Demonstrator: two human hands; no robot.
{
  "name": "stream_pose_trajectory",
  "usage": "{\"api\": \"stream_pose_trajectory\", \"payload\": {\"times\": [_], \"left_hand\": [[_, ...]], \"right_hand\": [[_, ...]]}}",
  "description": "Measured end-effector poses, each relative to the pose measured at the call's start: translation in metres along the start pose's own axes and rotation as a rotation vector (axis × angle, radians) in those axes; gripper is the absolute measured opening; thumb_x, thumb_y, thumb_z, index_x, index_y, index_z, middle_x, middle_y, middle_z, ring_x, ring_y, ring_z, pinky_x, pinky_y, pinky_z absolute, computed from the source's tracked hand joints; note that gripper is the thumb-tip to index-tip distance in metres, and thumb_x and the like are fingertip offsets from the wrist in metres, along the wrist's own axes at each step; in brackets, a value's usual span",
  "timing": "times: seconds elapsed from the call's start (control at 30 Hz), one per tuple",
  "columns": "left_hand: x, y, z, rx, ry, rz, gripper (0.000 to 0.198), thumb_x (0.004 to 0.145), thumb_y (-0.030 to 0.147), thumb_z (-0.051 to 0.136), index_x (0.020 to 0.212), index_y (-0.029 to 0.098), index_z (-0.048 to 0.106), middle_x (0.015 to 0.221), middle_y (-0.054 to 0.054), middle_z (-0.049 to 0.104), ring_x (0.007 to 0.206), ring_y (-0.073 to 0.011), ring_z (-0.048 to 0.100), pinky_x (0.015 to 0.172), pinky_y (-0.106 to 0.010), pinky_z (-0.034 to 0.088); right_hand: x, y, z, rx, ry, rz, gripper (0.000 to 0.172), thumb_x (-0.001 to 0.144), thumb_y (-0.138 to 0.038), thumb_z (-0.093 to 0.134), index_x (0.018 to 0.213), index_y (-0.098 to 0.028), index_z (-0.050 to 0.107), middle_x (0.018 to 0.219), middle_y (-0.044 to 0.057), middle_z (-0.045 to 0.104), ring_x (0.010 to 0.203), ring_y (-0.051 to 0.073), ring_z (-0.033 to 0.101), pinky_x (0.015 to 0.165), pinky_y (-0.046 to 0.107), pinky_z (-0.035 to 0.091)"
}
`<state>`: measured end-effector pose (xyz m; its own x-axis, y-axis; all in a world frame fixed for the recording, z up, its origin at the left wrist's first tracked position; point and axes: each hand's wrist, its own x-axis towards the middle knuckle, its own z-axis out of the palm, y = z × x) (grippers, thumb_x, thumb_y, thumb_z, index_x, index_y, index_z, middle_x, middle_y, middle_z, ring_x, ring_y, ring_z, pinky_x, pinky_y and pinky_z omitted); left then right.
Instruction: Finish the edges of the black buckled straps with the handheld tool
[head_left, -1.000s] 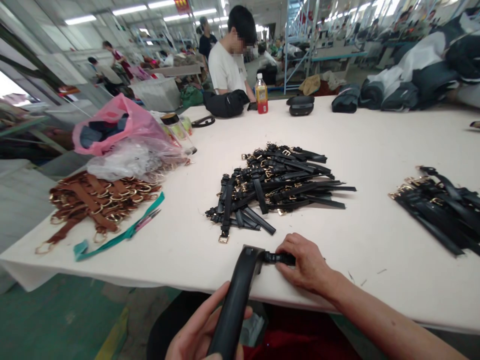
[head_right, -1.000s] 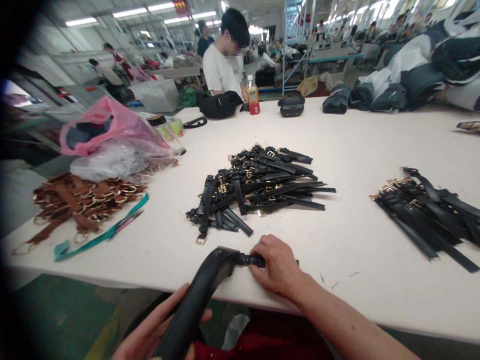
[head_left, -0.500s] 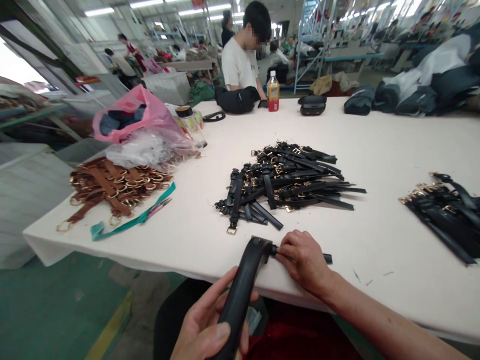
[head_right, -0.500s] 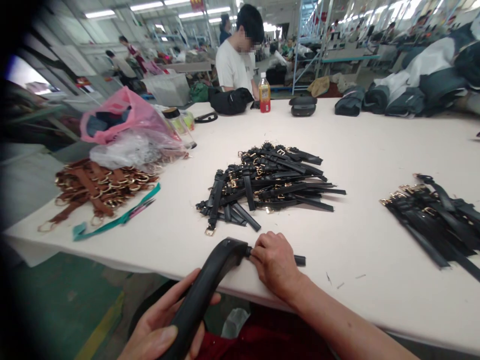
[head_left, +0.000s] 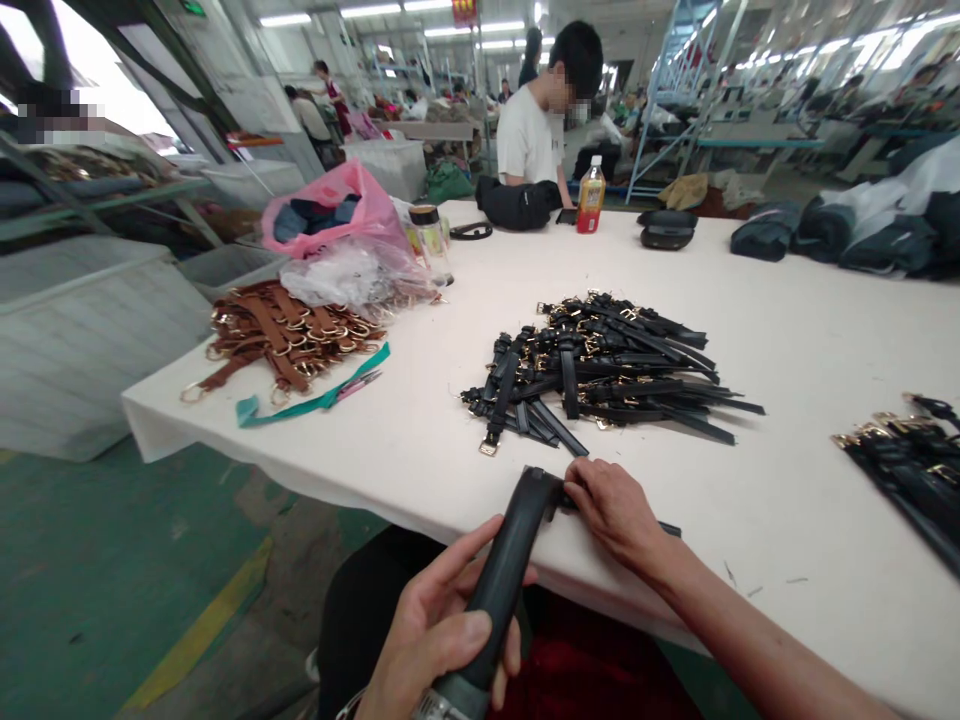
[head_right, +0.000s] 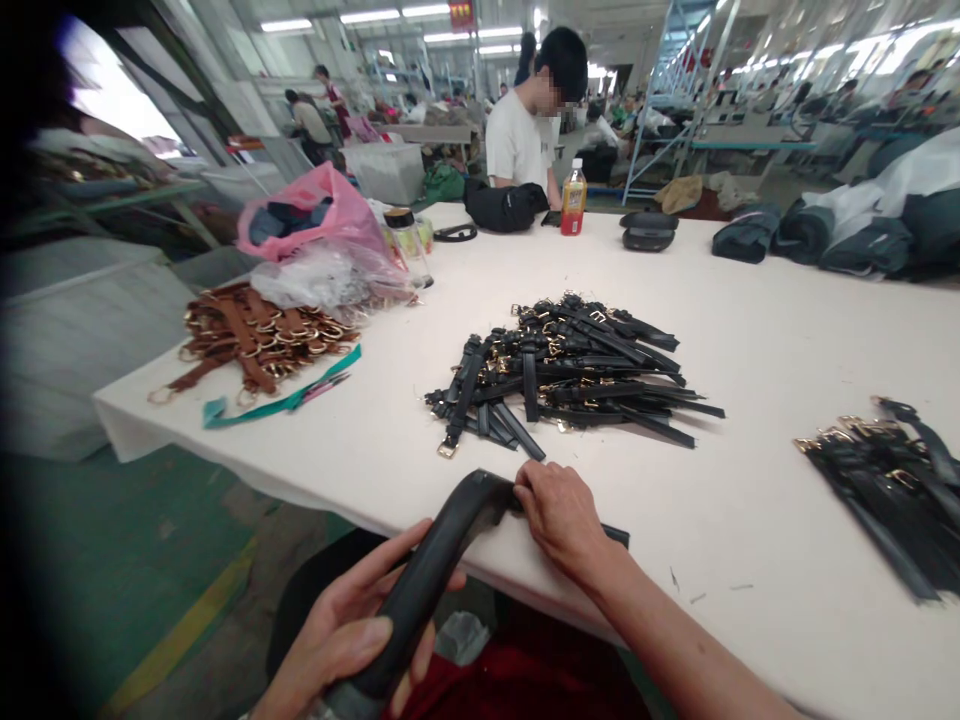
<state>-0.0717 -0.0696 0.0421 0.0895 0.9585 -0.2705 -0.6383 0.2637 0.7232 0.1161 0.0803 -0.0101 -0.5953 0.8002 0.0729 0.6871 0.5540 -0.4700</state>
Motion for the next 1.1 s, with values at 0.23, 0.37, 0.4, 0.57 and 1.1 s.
{"api": "stream_pose_trajectory", "payload": {"times": [0.23,0.37,0.4,0.57,1.1], "left_hand": [[-0.018,-0.001,-0.001,-0.004,0.038,-0.01,0.06,0.07,0.03,0.07,0.127,0.029,0.052,0.111,-0.017,0.067,0.056,-0.0209,0.066,0.041,-0.023,0.05],[-0.018,-0.008,0.002,-0.002,0.058,-0.035,0.063,0.068,0.032,0.07,0.128,0.028,0.051,0.107,-0.017,0.068,0.053,-0.0203,0.066,0.041,-0.022,0.047],[-0.017,-0.009,0.003,0.0,0.06,-0.04,0.063,0.068,0.032,0.07,0.128,0.028,0.051,0.106,-0.016,0.068,0.052,-0.0199,0.065,0.041,-0.022,0.047],[-0.007,-0.006,0.01,-0.009,0.077,-0.056,0.059,0.066,0.028,0.073,0.123,0.029,0.056,0.107,-0.016,0.069,0.053,-0.0218,0.067,0.037,-0.022,0.046],[0.002,0.007,0.035,0.059,0.15,-0.169,0.063,0.071,0.026,0.066,0.13,0.03,0.046,0.114,-0.014,0.066,0.043,-0.0163,0.065,0.034,-0.022,0.044]], "right_hand": [[0.006,-0.005,0.004,-0.083,0.016,0.045,0.014,0.092,-0.026,0.041,0.084,-0.021,0.051,0.076,0.001,0.062,0.071,0.017,0.054,0.068,0.027,0.031],[0.007,-0.006,0.004,-0.061,0.036,0.067,0.012,0.091,-0.026,0.042,0.084,-0.022,0.051,0.075,0.0,0.063,0.069,0.016,0.054,0.068,0.026,0.031],[0.007,-0.006,0.005,-0.054,0.038,0.066,0.012,0.091,-0.027,0.043,0.084,-0.022,0.051,0.075,-0.001,0.063,0.069,0.016,0.055,0.068,0.026,0.031],[0.007,-0.005,0.005,-0.027,0.049,0.068,0.012,0.092,-0.028,0.043,0.085,-0.022,0.052,0.076,-0.001,0.064,0.07,0.016,0.055,0.068,0.026,0.031],[0.016,0.0,0.001,0.058,-0.023,0.167,0.016,0.091,-0.031,0.044,0.087,-0.023,0.057,0.073,-0.001,0.065,0.066,0.015,0.058,0.059,0.024,0.03]]}}
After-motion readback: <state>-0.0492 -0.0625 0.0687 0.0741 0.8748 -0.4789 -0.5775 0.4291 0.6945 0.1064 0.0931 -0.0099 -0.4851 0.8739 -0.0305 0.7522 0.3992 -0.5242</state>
